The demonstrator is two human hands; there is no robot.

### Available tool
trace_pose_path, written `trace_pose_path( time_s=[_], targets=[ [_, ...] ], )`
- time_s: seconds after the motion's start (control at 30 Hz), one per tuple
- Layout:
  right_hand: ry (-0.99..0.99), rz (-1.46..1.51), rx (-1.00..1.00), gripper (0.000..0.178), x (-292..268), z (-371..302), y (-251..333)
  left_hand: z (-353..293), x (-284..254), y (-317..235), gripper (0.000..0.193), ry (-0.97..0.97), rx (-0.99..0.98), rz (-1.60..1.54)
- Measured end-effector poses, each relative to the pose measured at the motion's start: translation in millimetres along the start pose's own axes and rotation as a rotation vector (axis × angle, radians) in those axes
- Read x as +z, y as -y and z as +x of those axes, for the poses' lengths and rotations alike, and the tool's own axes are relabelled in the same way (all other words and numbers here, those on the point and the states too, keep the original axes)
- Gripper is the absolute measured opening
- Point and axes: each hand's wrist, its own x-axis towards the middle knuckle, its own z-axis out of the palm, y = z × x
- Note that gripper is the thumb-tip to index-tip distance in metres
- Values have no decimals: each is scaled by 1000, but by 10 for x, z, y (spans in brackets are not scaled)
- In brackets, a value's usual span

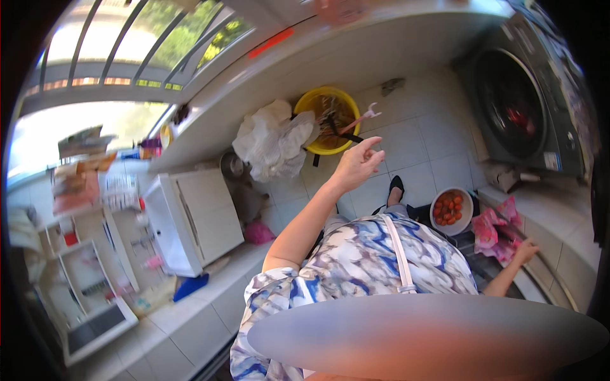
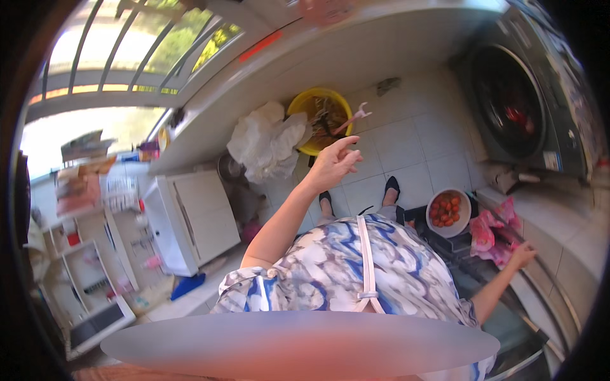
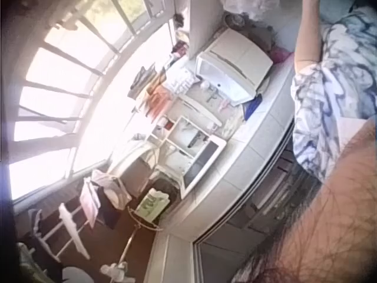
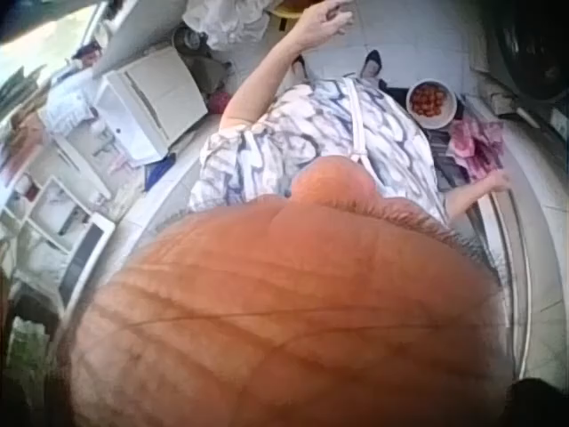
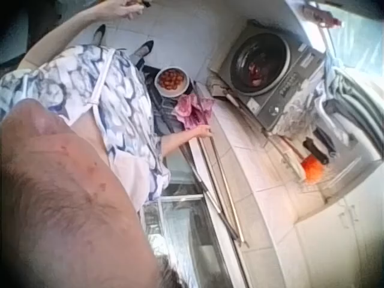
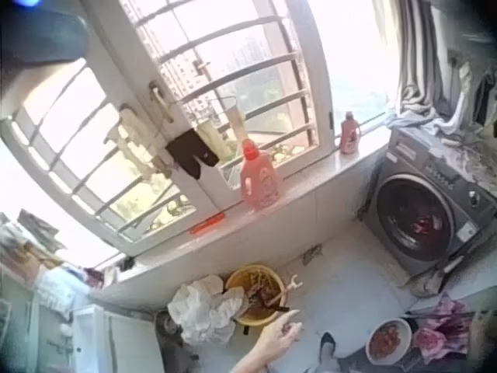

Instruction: Washing a rag in a sink and using it to wipe down a blue basket, then moving a fan and sorting cutlery.

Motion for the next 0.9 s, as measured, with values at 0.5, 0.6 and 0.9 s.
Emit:
trace_pose_path(
  time_s=[0.5, 0.6, 0.9],
  targets=[
    [1226, 250, -1046, 29, 383, -4300, 4844, -1861, -2172, 1907, 41, -641, 56, -451],
    [1356, 182, -1228, 27, 249, -5111, 5260, -2525, -2638, 2375, 39, -827, 26, -518],
    [1569, 256, -1519, 22, -106, -7205, 6520, -3766, -3672, 3204, 36, -1240, -79, -614]
  ],
)
